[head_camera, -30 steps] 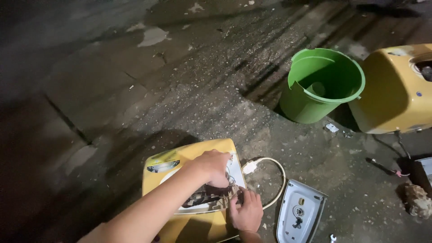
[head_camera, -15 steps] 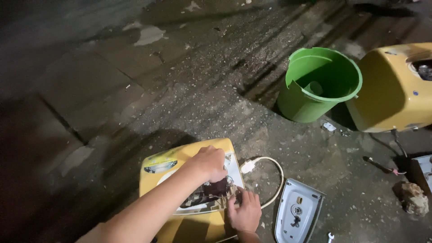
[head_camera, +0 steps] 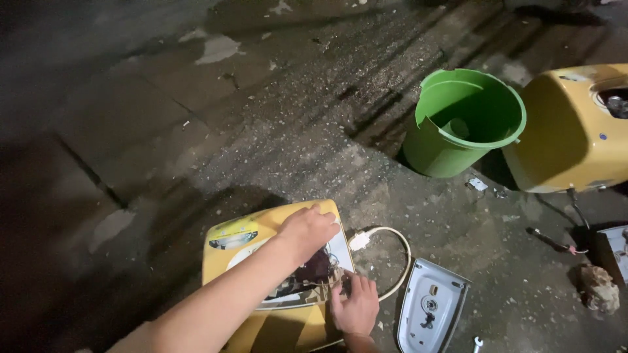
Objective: Inspecting and repairing the internal components of a small water heater using a screwdriver.
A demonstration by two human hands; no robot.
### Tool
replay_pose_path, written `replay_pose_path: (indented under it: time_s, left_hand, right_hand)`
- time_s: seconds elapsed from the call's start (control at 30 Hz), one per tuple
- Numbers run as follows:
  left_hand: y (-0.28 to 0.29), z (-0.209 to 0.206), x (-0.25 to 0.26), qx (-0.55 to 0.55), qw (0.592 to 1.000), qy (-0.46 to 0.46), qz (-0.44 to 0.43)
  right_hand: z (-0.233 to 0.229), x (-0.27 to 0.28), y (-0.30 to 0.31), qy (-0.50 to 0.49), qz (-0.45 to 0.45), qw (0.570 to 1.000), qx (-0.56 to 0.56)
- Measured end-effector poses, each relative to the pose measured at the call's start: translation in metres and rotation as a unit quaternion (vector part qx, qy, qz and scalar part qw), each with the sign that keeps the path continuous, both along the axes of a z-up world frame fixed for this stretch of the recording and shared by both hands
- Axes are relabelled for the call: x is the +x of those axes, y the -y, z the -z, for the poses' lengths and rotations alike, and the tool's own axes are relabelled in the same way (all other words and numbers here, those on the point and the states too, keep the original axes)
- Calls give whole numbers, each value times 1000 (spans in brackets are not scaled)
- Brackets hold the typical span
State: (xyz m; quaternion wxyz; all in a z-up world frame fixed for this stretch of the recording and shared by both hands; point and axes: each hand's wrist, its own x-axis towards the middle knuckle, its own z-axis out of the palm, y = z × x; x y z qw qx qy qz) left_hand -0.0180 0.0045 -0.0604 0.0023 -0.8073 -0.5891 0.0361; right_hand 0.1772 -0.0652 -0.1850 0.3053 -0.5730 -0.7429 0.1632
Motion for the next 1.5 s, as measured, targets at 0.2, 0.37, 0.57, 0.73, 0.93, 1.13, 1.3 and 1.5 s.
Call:
replay_pose_path:
  time_s: [0.2, 0.37, 0.57, 0.73, 0.93, 1.13, 1.3, 1.5]
  left_hand:
    - [1, -31, -3, 25, 998, 60, -4]
    - [-1, -61, 8, -131, 976, 95, -143]
    - [-3, -43, 12, -168, 946, 167, -223]
    - [-1, -5, 17, -33, 992, 101, -72]
    - [-1, -20, 23, -52, 996, 47, -49]
    - [-2, -22, 20, -69, 997, 14, -41]
    - [1, -47, 29, -139, 959, 109, -222]
    - [-9, -20, 44, -117, 963, 109, -219]
  right_hand:
    - [1, -1, -1, 6, 11, 1000, 8]
    - [-1, -3, -1, 1, 8, 1000, 14]
    - [4, -2, -1, 13, 7, 1000, 7]
    - [-6, -3, -1, 0, 6, 1000, 11]
    - [-3, -4, -1, -7, 7, 999, 38]
    - [-1, -2, -2, -3, 5, 1000, -1]
    - [-3, 0, 0, 0, 0, 1000, 13]
    - [-1, 1, 0, -15, -5, 999, 29]
